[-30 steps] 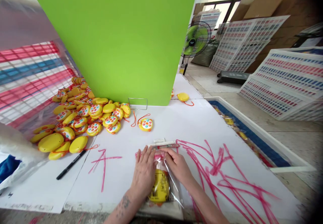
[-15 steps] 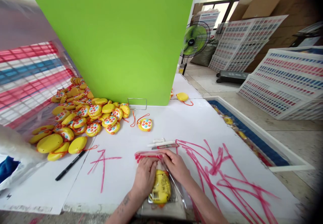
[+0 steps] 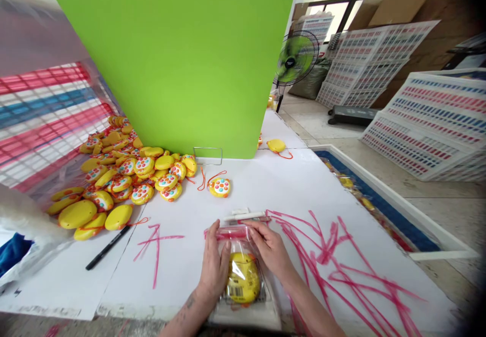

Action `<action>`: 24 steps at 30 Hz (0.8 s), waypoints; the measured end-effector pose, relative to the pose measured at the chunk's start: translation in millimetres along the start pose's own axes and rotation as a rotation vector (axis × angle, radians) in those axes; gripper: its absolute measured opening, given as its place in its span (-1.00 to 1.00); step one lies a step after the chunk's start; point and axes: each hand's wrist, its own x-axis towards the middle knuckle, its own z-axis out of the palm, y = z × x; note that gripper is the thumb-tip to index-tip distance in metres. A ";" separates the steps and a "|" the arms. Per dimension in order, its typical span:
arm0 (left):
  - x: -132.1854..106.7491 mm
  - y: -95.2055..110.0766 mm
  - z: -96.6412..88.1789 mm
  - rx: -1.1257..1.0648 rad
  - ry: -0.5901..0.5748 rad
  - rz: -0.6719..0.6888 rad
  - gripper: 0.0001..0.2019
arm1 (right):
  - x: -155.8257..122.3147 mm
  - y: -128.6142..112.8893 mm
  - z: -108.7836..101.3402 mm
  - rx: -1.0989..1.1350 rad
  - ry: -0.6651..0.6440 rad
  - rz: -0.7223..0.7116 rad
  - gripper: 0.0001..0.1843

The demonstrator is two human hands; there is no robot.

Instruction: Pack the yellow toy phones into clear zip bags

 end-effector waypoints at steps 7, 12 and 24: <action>-0.7 -1.0 3.1 -0.169 -0.005 -0.045 -0.41 | -5.4 -19.8 -5.0 0.035 0.057 -0.036 -0.68; 3.6 4.3 -3.9 -0.329 -0.155 -0.151 -0.41 | -9.2 -31.2 -7.8 0.000 0.053 -0.082 -0.71; 13.2 12.2 -6.7 -0.437 -0.183 -0.222 -0.72 | 13.7 -25.6 -3.2 -0.507 0.147 -0.386 -0.70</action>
